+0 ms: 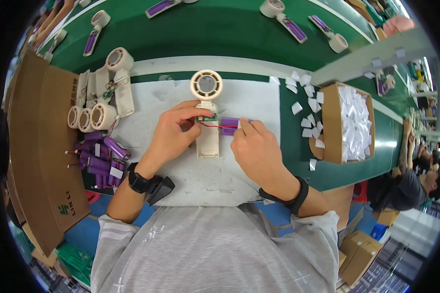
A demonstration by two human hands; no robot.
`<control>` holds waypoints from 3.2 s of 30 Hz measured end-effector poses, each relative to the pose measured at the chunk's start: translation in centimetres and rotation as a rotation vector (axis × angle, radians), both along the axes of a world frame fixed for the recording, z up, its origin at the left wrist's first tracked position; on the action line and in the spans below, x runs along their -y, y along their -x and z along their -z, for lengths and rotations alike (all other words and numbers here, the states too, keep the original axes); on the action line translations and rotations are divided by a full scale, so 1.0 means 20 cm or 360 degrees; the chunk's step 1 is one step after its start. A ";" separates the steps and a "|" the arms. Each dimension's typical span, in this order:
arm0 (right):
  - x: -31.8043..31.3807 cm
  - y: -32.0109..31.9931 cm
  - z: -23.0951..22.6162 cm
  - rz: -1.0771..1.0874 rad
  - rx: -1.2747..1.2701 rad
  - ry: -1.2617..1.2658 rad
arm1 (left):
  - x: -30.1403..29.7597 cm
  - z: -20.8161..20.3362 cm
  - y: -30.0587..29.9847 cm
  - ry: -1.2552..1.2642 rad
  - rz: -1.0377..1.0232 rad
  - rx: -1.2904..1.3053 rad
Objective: The person assembles a handheld fan by connecting a circuit board to a battery pack and inserting them into the fan housing. They test the connection to illuminate a light, tuck the wires into the casing, and set the unit aside.
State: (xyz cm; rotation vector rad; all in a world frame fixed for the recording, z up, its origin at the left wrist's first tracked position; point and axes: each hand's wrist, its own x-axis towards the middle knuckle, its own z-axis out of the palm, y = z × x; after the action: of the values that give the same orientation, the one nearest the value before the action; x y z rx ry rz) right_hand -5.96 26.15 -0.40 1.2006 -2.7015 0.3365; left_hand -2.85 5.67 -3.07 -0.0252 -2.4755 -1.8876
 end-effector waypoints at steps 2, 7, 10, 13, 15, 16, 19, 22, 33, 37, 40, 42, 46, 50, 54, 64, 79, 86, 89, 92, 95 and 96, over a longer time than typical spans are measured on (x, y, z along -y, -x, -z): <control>0.00 0.00 0.01 -0.0020 -0.0022 0.0048 | 0.01 0.01 -0.01 -0.0029 -0.0021 0.0024; -0.02 0.02 0.00 0.0079 0.0071 0.0083 | 0.01 0.02 0.00 -0.0017 -0.0014 0.0041; -0.06 0.05 -0.02 0.0003 0.0298 0.0266 | 0.01 0.03 0.00 -0.0039 -0.0006 0.0019; -0.07 0.05 -0.01 0.0009 0.0285 0.0282 | 0.01 0.03 0.00 -0.0045 -0.0002 0.0024; -0.07 0.04 -0.01 0.0012 0.0281 0.0292 | 0.02 0.02 0.00 -0.0034 0.0001 0.0041; -0.07 0.04 -0.02 0.0006 0.0277 0.0301 | 0.02 0.02 -0.01 -0.0033 0.0002 0.0047; -0.07 0.03 -0.01 0.0006 0.0280 0.0320 | 0.02 0.01 0.00 -0.0030 0.0060 0.0119; -0.05 0.01 0.00 -0.0013 0.0102 0.0138 | 0.02 0.00 0.00 -0.0033 0.0059 0.0140; -0.10 0.11 -0.01 -0.0079 0.0448 0.0152 | 0.01 0.03 0.00 -0.0068 -0.0031 0.0064; -0.12 0.11 -0.03 -0.0032 0.0641 0.0301 | 0.01 0.03 0.01 -0.0085 -0.0041 0.0073; -0.10 0.08 -0.02 -0.0039 0.0592 0.0286 | 0.01 0.03 0.01 -0.0062 -0.0037 0.0058; -0.09 0.05 -0.01 -0.0041 0.0414 0.0198 | 0.01 0.04 0.00 -0.0055 -0.0043 0.0069; -0.07 0.03 0.00 -0.0034 0.0194 0.0149 | 0.00 0.03 0.00 -0.0027 -0.0045 0.0059; -0.05 0.01 -0.01 -0.0014 0.0116 0.0065 | 0.00 0.01 0.00 -0.0001 -0.0050 0.0046; -0.02 -0.01 0.02 0.0096 0.0046 -0.0166 | 0.00 0.02 0.00 -0.0003 -0.0046 0.0023; -0.05 0.05 -0.02 -0.0073 0.0177 -0.0174 | 0.00 0.03 0.00 0.0008 -0.0045 0.0020; -0.62 0.34 -0.35 0.1209 0.0332 0.0259 | 0.02 0.00 -0.01 0.0011 0.0051 0.0139; -0.09 0.12 -0.15 -0.0035 0.0448 0.0232 | 0.00 0.06 -0.01 -0.0074 -0.0119 0.0021; 0.00 0.15 0.04 -0.0269 0.0417 0.0249 | 0.00 0.04 0.00 -0.0067 -0.0089 0.0041; -0.06 0.18 0.04 -0.0336 0.0889 0.0297 | 0.00 0.02 0.00 -0.0018 -0.0041 0.0147; -0.07 0.18 0.01 -0.0251 0.1533 0.0388 | 0.00 0.03 0.00 -0.0033 -0.0040 0.0076; -0.07 0.19 -0.02 -0.0121 0.1924 0.0455 | 0.01 0.03 -0.01 -0.0029 -0.0045 0.0091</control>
State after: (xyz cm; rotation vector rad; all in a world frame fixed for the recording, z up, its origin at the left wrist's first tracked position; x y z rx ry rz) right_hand -9.67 27.45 0.08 1.2220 -3.2402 1.9075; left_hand -2.72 5.50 -3.63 0.0647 -2.4806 -1.9267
